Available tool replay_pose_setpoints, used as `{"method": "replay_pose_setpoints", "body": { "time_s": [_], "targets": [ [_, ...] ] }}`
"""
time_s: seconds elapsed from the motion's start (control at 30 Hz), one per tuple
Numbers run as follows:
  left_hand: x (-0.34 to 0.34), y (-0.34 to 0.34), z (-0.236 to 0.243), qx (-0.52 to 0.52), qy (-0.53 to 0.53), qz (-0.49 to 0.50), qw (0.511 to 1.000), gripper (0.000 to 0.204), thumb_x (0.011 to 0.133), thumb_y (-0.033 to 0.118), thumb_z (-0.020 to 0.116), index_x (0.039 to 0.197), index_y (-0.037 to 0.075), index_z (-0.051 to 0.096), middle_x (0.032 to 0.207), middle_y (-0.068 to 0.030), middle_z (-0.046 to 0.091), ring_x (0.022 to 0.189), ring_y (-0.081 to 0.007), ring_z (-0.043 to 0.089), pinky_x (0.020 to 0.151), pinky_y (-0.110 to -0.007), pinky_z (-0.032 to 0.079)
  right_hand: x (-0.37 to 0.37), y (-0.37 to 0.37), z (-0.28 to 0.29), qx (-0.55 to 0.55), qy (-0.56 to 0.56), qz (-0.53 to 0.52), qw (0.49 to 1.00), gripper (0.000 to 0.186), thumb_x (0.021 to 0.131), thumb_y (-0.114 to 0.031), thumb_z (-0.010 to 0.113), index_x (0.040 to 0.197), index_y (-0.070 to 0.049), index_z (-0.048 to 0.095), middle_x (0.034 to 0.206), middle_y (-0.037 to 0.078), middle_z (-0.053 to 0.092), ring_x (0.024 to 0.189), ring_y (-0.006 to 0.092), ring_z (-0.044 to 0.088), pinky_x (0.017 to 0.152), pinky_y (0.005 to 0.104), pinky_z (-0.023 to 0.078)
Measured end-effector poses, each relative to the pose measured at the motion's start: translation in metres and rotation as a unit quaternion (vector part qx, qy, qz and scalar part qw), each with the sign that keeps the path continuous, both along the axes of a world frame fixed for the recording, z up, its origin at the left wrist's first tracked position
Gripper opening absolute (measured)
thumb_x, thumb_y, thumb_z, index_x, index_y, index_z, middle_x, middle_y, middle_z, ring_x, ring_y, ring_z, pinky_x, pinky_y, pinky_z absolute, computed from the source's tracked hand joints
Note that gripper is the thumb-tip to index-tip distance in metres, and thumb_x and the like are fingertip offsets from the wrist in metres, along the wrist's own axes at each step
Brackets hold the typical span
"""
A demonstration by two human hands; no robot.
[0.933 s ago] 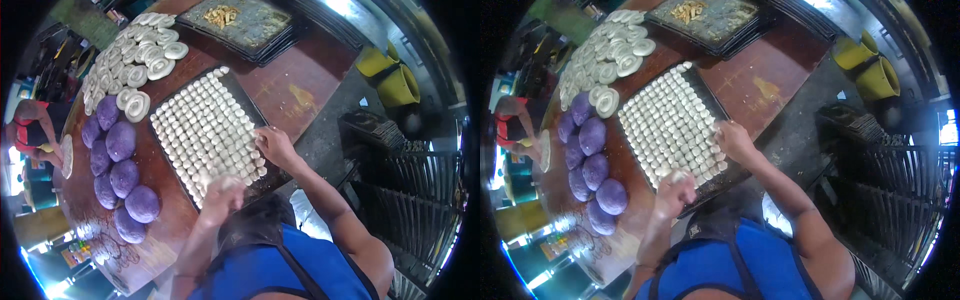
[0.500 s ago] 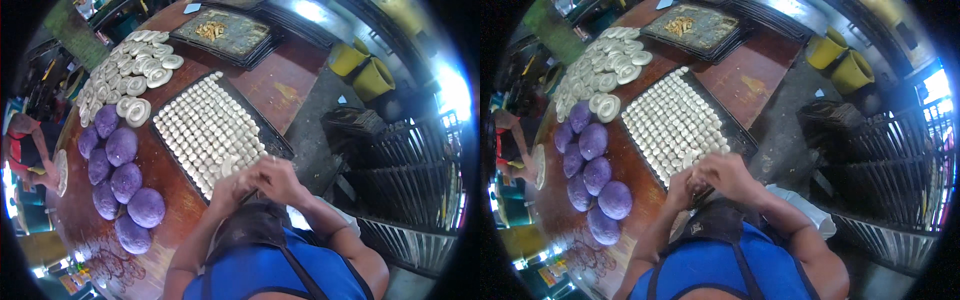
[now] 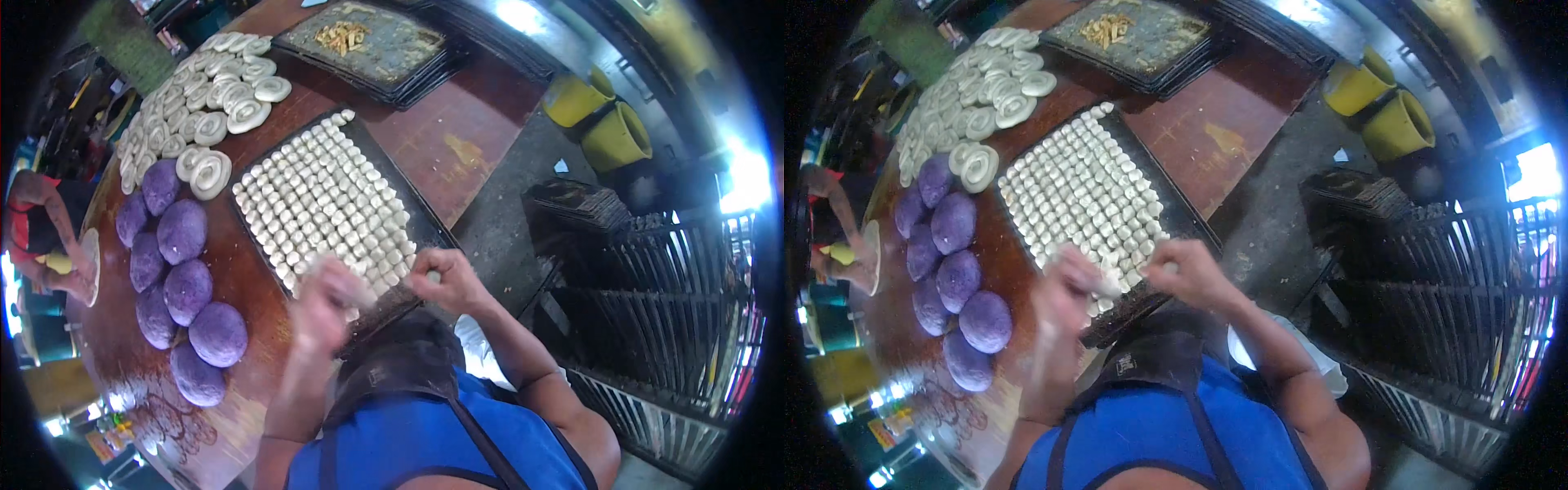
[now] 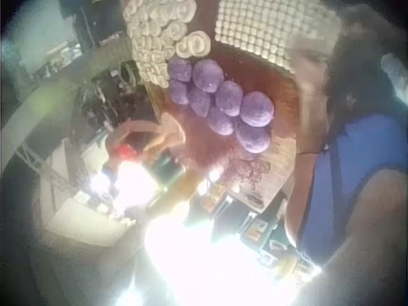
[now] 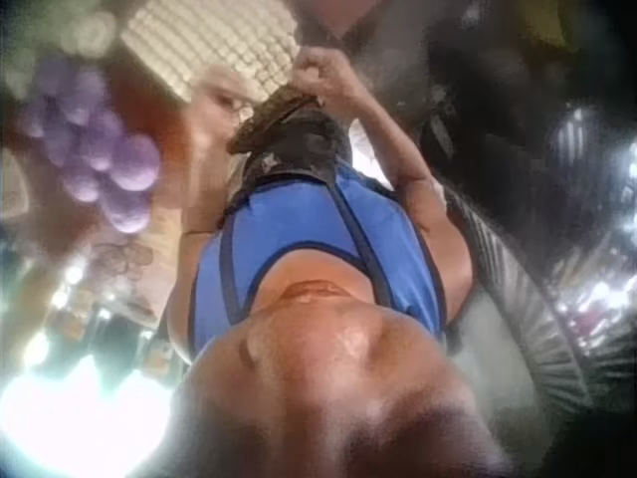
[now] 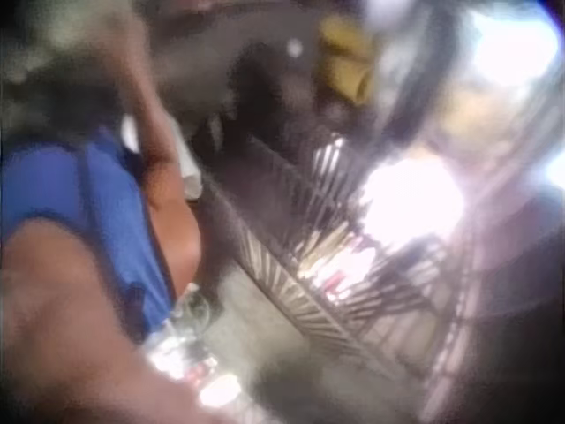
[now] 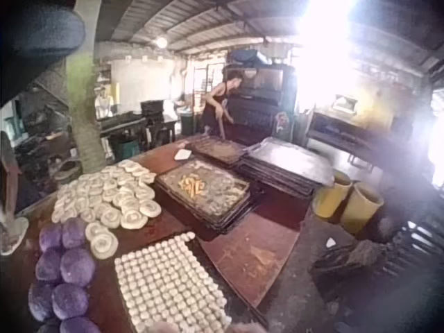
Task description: The person pinches pieces of dough, rolls them into balls by hand, and places them onto a baking tray.
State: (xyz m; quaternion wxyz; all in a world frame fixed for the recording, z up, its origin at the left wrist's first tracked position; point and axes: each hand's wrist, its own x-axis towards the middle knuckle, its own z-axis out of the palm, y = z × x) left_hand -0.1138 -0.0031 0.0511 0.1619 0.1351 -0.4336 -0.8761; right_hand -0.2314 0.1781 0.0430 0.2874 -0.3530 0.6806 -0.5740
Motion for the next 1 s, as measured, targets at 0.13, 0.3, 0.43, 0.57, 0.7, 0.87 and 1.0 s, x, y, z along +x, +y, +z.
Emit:
{"method": "replay_pose_setpoints", "body": {
  "time_s": [0.13, 0.3, 0.43, 0.57, 0.7, 0.87, 1.0],
  "targets": [
    [-0.005, 0.010, -0.020, -0.171, -0.290, -0.058, 0.940, 0.023, 0.093, 0.016, 0.048, 0.077, 0.006, 0.061, 0.063, -0.0014, 0.053, 0.057, -0.0098, 0.054, 0.051, -0.024, 0.040, -0.056, -0.009, -0.066, 0.144, 0.123, -0.140, 0.972, 0.014, 0.083, -0.014, 0.068, 0.084, -0.002, 0.062, 0.077, 0.011, 0.062, 0.071, 0.0220, 0.062, 0.065, 0.0337, 0.049],
    [-0.001, 0.019, -0.029, -0.022, -0.180, -0.025, 0.983, 0.017, 0.096, 0.015, 0.046, 0.090, 0.003, 0.056, 0.065, -0.0001, 0.049, 0.060, -0.0119, 0.049, 0.062, -0.030, 0.044, -0.069, -0.015, -0.093, 0.192, 0.184, -0.081, 0.961, 0.037, 0.077, -0.017, 0.072, 0.109, -0.005, 0.058, 0.094, 0.018, 0.063, 0.083, 0.0366, 0.064, 0.072, 0.0433, 0.051],
    [-0.015, 0.004, -0.059, -0.039, -0.275, 0.101, 0.955, 0.032, 0.094, 0.005, 0.046, 0.126, 0.000, 0.049, 0.090, -0.0073, 0.058, 0.077, -0.0178, 0.057, 0.076, -0.033, 0.049, -0.041, -0.019, -0.025, 0.251, 0.178, -0.100, 0.946, 0.041, 0.079, -0.026, 0.074, 0.111, -0.007, 0.057, 0.097, 0.016, 0.063, 0.096, 0.0365, 0.062, 0.079, 0.0436, 0.051],
    [0.019, 0.034, -0.018, -0.427, -0.041, -0.075, 0.900, 0.045, 0.093, 0.005, 0.052, 0.137, 0.005, 0.043, 0.116, -0.0155, 0.060, 0.102, -0.0252, 0.062, 0.094, -0.036, 0.046, 0.042, 0.005, 0.038, 0.064, 0.197, 0.044, 0.977, 0.033, 0.083, -0.021, 0.070, 0.110, -0.007, 0.059, 0.097, 0.014, 0.063, 0.103, 0.0367, 0.058, 0.082, 0.0432, 0.050],
    [0.032, 0.028, -0.067, -0.334, -0.031, -0.182, 0.924, 0.038, 0.098, 0.030, 0.049, 0.123, 0.002, 0.049, 0.097, -0.0072, 0.059, 0.084, -0.0168, 0.058, 0.073, -0.030, 0.046, 0.069, -0.012, 0.039, 0.050, 0.249, -0.066, 0.965, 0.033, 0.085, -0.007, 0.064, 0.117, -0.007, 0.059, 0.099, 0.018, 0.063, 0.096, 0.0339, 0.060, 0.081, 0.0418, 0.049],
    [0.016, 0.034, -0.035, -0.051, -0.086, -0.241, 0.965, 0.021, 0.101, 0.022, 0.047, 0.109, 0.004, 0.054, 0.088, -0.0005, 0.057, 0.076, -0.0085, 0.052, 0.067, -0.025, 0.045, 0.082, -0.001, 0.017, 0.121, 0.279, -0.139, 0.942, 0.039, 0.083, -0.008, 0.063, 0.122, -0.005, 0.058, 0.091, 0.016, 0.065, 0.071, 0.0323, 0.063, 0.065, 0.0394, 0.051],
    [0.006, 0.036, -0.019, -0.313, -0.118, -0.304, 0.892, 0.016, 0.094, 0.006, 0.047, 0.103, 0.003, 0.059, 0.088, 0.0005, 0.059, 0.076, -0.0076, 0.054, 0.062, -0.025, 0.045, 0.054, -0.023, 0.024, 0.117, 0.331, -0.153, 0.924, 0.018, 0.085, -0.017, 0.067, 0.097, -0.004, 0.061, 0.074, 0.016, 0.061, 0.067, 0.0332, 0.062, 0.060, 0.0390, 0.049]
  ]
}}
